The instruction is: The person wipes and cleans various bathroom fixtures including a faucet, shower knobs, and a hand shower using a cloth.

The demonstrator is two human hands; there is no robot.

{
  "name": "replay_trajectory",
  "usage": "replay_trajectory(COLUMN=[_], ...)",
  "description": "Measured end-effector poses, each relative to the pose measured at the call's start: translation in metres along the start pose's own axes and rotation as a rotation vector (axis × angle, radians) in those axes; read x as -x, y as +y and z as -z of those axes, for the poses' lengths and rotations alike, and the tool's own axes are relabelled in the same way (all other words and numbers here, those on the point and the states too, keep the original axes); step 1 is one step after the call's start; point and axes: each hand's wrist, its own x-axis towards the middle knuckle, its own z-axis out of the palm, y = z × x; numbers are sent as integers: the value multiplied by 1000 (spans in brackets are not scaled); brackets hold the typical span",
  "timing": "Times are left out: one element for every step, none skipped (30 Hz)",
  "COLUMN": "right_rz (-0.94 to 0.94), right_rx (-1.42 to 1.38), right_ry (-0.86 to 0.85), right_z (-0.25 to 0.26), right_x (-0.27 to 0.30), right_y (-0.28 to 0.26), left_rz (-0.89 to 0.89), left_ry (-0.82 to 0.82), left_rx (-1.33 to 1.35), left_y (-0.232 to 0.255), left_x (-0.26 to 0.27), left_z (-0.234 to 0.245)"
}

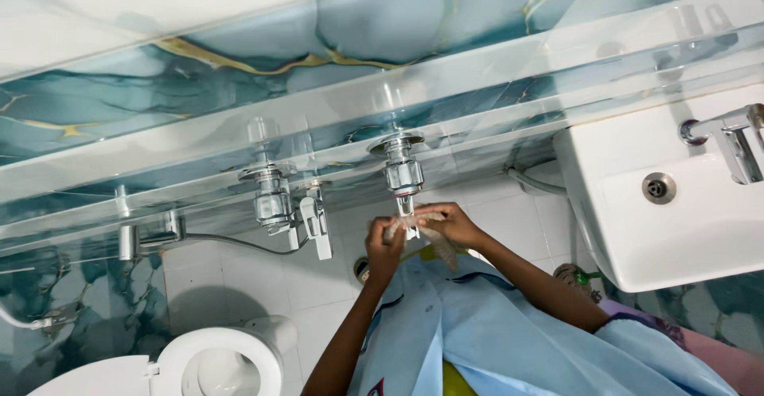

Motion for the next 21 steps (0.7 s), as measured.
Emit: replay_trajectory(right_rz=[56,111,165,149,135,121,135,148,161,128,85,43,38,33,27,135,227,319,304,288,255], right_rx=[-53,-106,-165,-136,-105,-74,-96,-118,-141,-154,-169,-185,-183,-181,-177,-137,-105,-73,-70,-67,-69], right_ry=[-2,-3,-2,22,47,71,12,-47,-109,-105,-109,-112,-72,-32,16,27,39,50,-18,-85,-155], right_z=[2,5,4,0,-4,-6,-4,-7,-8,-6,-8,-11,-14,-21,-20,-16,-19,-22,-20,-13,-11], right_x=[-12,-31,-39,-37,-35,-30,-19,3,13,8,8,8,-9,-28,-40,-44,-36,-28,-17,-2,15], right_y=[2,3,5,7,7,5,2,0,-2,-2,1,6,9,11,14,17,22,25,24,23,23], left_rz=[194,388,335,282,226,314,391,467,422,378,343,376,387,397,356,316,293,332,366,399,377], left_ry=[-10,-22,-3,15,33,38,46,52,35,19,10,25,43,60,79,99,117,110,106,102,100], left_rx=[143,286,270,254,239,292,349,406,344,282,218,280,345,411,406,400,390,321,251,181,192], left_y=[-7,-12,-16,-20,-21,-16,-9,-3,-2,-2,-3,-8,-18,-25,-30,-34,-35,-32,-24,-20,-18], left_x=[-7,-13,-20,-29,-31,-16,1,14,21,26,34,33,14,1,-8,-17,-15,2,24,35,42], left_z=[-2,-4,-4,-5,-6,-6,-9,-9,-6,-4,-3,-4,-8,-10,-15,-21,-23,-23,-19,-19,-19])
